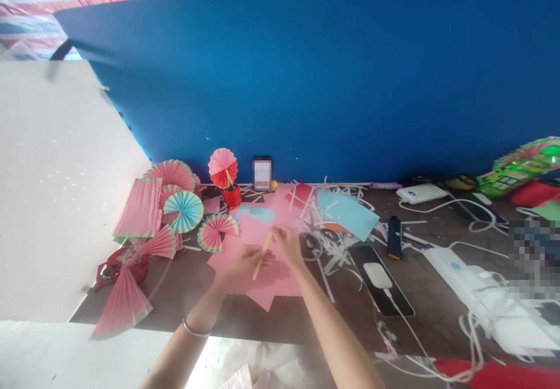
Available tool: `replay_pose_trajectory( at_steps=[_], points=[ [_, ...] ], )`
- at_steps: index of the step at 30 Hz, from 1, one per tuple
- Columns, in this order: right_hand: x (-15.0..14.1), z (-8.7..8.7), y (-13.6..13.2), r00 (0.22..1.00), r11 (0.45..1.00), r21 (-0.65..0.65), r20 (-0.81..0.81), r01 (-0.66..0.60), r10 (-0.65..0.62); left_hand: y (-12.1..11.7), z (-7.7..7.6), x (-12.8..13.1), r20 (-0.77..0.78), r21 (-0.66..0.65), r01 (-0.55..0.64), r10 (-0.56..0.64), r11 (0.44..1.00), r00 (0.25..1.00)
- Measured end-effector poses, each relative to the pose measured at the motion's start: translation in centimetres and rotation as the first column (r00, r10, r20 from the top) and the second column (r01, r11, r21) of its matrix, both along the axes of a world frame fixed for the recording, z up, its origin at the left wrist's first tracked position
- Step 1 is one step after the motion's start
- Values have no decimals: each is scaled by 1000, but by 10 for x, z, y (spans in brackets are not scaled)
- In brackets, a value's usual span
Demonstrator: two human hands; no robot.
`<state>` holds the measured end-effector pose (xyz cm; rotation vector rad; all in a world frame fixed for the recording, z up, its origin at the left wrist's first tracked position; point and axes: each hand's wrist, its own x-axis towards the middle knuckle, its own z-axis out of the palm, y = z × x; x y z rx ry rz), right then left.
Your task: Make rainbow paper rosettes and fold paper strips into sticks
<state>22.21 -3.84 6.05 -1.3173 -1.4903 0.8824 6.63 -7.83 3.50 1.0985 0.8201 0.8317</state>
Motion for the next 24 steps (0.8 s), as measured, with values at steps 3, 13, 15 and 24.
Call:
replay_pose_trajectory(
  at_steps=[3,13,15,24],
  points=[
    [3,0,3,998,998,10,-10,66,-65,1,-3,-2,-40,-12,24,-24,1000,999],
    [-2,9,10,988,988,47,-58,148,-145,6,-5,-12,-116,31,7,-4,999,993],
    [-2,7,13,986,990,27,-94,138,-135,7,-7,-14,-123,64,-10,18,998,992],
    [-1,2,21,970,995,-28,-220,99,-102,15,-28,-16,-125,179,-73,96,981,987]
  ],
)
